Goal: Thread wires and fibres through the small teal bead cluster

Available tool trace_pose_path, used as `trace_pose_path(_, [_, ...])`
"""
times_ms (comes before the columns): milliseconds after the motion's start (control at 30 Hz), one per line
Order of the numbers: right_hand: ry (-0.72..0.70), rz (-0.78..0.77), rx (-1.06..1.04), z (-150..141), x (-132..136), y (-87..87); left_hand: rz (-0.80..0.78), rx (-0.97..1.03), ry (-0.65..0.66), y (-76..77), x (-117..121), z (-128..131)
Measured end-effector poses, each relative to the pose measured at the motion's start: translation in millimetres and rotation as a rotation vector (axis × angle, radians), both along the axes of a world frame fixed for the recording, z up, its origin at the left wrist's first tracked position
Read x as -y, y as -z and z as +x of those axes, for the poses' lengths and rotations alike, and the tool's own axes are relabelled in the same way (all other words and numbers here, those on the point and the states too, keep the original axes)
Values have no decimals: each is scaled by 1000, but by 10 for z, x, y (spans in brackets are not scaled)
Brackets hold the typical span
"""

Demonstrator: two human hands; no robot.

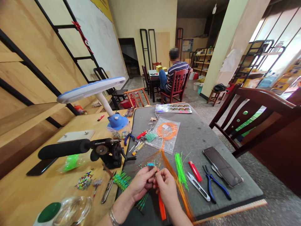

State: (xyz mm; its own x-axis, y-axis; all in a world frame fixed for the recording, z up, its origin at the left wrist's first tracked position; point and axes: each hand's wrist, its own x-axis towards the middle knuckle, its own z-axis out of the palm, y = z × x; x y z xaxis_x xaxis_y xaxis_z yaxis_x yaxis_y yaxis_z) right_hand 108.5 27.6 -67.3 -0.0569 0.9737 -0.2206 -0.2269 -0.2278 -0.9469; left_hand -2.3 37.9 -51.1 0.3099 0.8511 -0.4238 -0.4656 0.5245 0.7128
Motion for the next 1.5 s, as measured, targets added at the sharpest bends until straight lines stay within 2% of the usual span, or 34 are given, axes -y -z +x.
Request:
trace_pose_path(533, [-13, -12, -2, 10, 12, -64, 44, -5, 3, 41, 3, -4])
trace_pose_path(933, [-11, -24, 3, 8, 2, -105, 78, -91, -5, 21, 16, 5])
trace_pose_path(1167, [-16, -36, -7, 13, 2, -86, 118, -120, -15, 70, 22, 7])
trace_pose_path(1500, [-16, -38, -10, 22, 3, -81, 137, -147, -42, 36, 34, 20])
